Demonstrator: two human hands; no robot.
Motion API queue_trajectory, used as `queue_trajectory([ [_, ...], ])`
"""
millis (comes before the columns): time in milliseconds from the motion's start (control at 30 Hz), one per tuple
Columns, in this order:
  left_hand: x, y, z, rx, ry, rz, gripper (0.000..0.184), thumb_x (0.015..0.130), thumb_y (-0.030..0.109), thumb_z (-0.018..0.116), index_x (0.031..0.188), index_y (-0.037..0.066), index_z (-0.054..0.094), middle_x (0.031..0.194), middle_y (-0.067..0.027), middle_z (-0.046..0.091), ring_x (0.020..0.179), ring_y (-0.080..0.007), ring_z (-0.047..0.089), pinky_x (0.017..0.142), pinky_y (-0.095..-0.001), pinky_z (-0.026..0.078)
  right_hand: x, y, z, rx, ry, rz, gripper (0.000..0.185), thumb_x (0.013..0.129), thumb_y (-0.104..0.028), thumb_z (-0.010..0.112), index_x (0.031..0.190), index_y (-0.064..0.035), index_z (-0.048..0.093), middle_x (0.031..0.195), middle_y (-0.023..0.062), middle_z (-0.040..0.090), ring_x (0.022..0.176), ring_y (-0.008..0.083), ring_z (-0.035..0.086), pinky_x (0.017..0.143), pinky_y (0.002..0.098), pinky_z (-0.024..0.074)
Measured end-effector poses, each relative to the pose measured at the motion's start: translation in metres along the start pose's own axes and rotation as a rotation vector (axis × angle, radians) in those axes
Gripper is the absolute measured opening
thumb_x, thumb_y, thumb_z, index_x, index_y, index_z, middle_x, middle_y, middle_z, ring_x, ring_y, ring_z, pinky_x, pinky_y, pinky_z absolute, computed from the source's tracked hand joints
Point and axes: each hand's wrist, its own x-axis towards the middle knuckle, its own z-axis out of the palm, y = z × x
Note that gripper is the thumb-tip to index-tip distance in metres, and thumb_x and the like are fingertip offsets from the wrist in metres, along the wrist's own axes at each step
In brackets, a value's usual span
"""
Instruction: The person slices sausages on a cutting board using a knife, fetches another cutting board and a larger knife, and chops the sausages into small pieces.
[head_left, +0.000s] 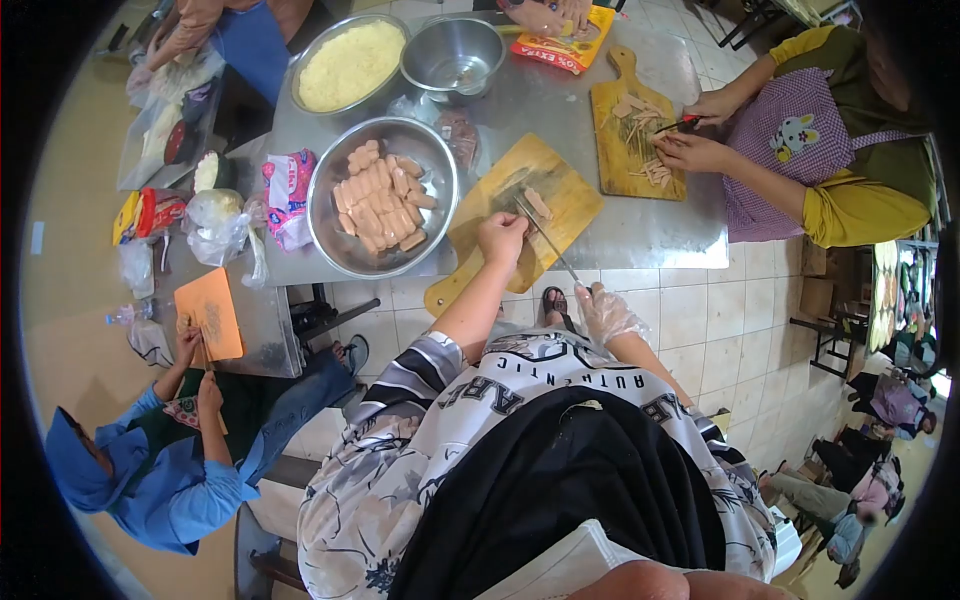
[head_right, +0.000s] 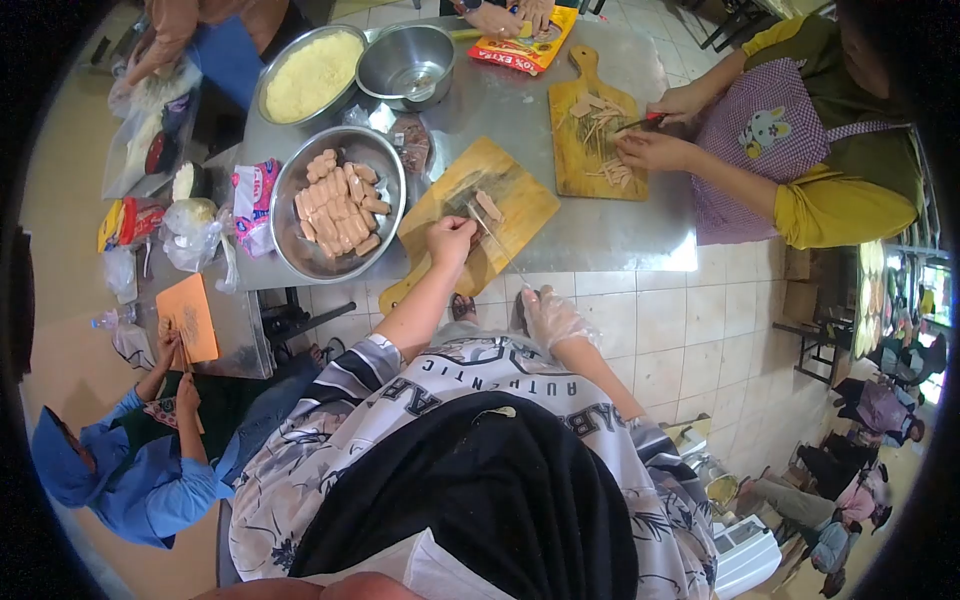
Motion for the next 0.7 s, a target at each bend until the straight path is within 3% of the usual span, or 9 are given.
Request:
queue_trajectory([
  [100, -0.002, 0.002, 0.0, 0.02, 0.02, 0.002, 0.008, 0.064, 0.007, 0.062, 0.063, -0.001, 0.06, 0.057, -0.0045, 0.059, 0.05, -0.0101, 0.052, 0.05, -0.0244, 0.042, -0.007, -0.009, -0.013, 0.102, -0.038, 0.045, 0.051, 0.089, -0.044, 0.025, 0.103, -0.0011, 0.047, 0.097, 0.0272, 0.055, 0.095, 0.0425, 0.051, 0.082, 0.0482, 0.0387],
  [533, -0.01, 0.009, 0.001, 0.091, 0.039, 0.058, 0.005, 0.065, 0.003, 0.06, 0.065, -0.002, 0.06, 0.058, -0.0032, 0.058, 0.052, -0.0085, 0.052, 0.05, -0.0219, 0.042, 0.022, -0.028, 0.001, 0.151, 0.006, 0.083, 0.054, 0.089, -0.046, 0.024, 0.107, 0.0004, 0.045, 0.099, 0.0309, 0.052, 0.097, 0.0457, 0.048, 0.082, 0.0488, 0.0379],
  [600, -0.013, 0.012, 0.0, 0.106, 0.034, 0.044, 0.011, 0.064, 0.011, 0.065, 0.066, 0.0, 0.062, 0.059, -0.0076, 0.061, 0.053, -0.0134, 0.056, 0.054, -0.026, 0.044, 0.025, -0.03, 0.0, 0.145, -0.002, 0.087, 0.054, 0.089, -0.046, 0.024, 0.108, 0.0007, 0.045, 0.1, 0.0311, 0.052, 0.097, 0.0457, 0.048, 0.082, 0.0488, 0.0377],
  [700, -0.015, 0.016, -0.002, 0.177, 0.036, 0.105, 0.011, 0.064, 0.011, 0.065, 0.066, 0.0, 0.062, 0.06, -0.0085, 0.061, 0.054, -0.0143, 0.056, 0.054, -0.0264, 0.044, 0.03, -0.038, -0.001, 0.153, -0.016, 0.098, 0.054, 0.089, -0.045, 0.024, 0.108, 0.0012, 0.044, 0.1, 0.0315, 0.051, 0.098, 0.0458, 0.047, 0.082, 0.0485, 0.0378],
])
